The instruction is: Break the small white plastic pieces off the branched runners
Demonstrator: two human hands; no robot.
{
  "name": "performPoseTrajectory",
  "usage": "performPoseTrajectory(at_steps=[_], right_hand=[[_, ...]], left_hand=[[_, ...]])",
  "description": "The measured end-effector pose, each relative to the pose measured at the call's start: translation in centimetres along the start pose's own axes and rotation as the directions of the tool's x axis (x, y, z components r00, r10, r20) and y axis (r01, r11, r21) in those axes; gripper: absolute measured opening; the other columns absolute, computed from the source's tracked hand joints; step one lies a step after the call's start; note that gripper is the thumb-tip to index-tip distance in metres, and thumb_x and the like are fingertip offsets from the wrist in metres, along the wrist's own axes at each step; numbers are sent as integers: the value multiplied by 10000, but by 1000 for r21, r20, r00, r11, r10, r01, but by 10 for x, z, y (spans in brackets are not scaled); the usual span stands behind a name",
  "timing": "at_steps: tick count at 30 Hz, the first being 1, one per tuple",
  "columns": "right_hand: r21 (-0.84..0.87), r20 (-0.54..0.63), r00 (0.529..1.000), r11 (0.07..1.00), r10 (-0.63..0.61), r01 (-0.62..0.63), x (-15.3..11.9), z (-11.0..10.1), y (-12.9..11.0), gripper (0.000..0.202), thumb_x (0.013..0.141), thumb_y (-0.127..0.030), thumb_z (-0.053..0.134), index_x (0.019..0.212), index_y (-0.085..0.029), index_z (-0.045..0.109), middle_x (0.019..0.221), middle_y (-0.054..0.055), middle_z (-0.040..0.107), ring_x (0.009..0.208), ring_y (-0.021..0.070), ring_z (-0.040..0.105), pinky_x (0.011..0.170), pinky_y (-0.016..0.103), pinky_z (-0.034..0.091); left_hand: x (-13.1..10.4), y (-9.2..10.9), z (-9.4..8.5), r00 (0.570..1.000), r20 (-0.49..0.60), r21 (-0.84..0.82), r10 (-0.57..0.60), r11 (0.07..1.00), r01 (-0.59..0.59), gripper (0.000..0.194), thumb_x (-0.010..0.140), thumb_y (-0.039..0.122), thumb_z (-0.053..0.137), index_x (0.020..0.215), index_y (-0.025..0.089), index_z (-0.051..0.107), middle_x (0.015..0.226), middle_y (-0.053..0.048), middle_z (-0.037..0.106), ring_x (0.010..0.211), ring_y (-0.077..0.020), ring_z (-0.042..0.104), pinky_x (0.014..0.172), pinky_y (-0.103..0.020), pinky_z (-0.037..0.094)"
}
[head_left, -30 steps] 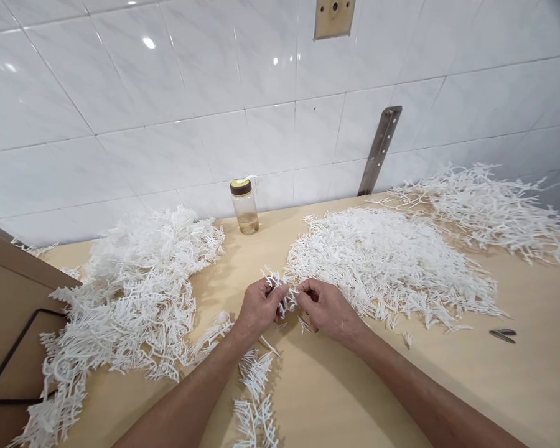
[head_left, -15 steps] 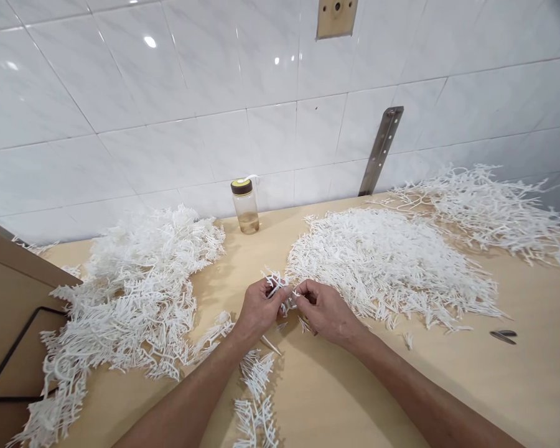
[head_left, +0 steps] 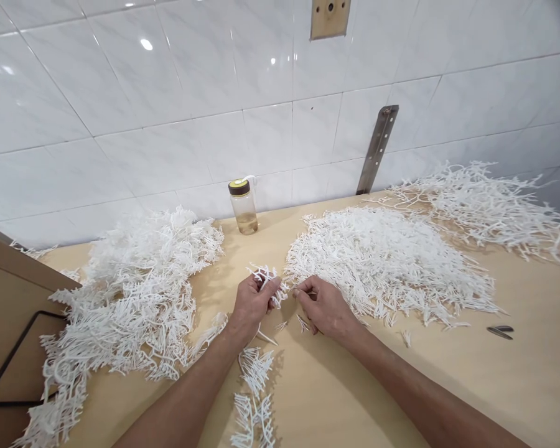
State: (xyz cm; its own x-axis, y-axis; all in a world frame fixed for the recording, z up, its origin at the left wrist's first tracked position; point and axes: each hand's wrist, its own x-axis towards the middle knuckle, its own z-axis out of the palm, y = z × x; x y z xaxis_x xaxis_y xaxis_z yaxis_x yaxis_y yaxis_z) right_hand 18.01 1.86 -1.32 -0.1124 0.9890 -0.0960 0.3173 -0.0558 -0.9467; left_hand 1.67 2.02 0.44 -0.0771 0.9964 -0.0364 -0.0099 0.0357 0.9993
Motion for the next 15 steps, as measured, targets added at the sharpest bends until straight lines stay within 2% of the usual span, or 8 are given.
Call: performPoseTrajectory(at_steps=[2, 6, 10, 12, 15], right_hand=[[24, -26, 1000, 1000, -11, 11, 0, -1, -1, 150, 845, -355, 553, 789, -223, 507, 413, -91, 488, 288, 118, 468, 340, 219, 375], [3, -62, 994, 996, -93, 93, -1, -3, -2, 236, 846, -427, 572, 774, -202, 574, 576, -34, 594, 331, 95, 468, 351, 227, 375], [34, -46, 985, 985, -165, 167, -3, -2, 0, 273, 848, -436, 588, 936, -190, 667, 656, -2, 636, 435, 113, 520, 405, 231, 414], [45, -37, 976, 976, -213, 215, -4, -1, 1, 292, 844, -435, 601, 983, -189, 676, 709, 18, 661, 511, 133, 567, 448, 239, 445], [2, -52, 955, 956, -293, 293, -4, 1, 1, 265, 841, -416, 611, 948, -186, 686, 821, 52, 691, 632, 152, 618, 563, 263, 500]], left_hand=[[0, 2, 0, 999, 33, -31, -37, 999, 38, 430, 662, 515, 782, 673, 172, 524, 482, 65, 486, 402, -59, 410, 403, -181, 310], [0, 3, 0, 998, 47, -63, -50, 997, 53, 416, 693, 513, 768, 691, 169, 533, 482, 55, 501, 400, -60, 416, 399, -180, 306], [1, 0, 0, 998, 49, -62, -48, 997, 51, 409, 698, 510, 766, 701, 162, 551, 478, 48, 508, 397, -62, 423, 396, -180, 303], [2, -1, 0, 998, 45, -52, -44, 998, 46, 410, 693, 514, 766, 698, 160, 559, 480, 44, 516, 398, -66, 432, 393, -181, 306], [1, -2, 1, 998, 50, -31, -31, 999, 32, 412, 682, 514, 770, 681, 160, 559, 483, 43, 523, 399, -70, 444, 397, -186, 325]])
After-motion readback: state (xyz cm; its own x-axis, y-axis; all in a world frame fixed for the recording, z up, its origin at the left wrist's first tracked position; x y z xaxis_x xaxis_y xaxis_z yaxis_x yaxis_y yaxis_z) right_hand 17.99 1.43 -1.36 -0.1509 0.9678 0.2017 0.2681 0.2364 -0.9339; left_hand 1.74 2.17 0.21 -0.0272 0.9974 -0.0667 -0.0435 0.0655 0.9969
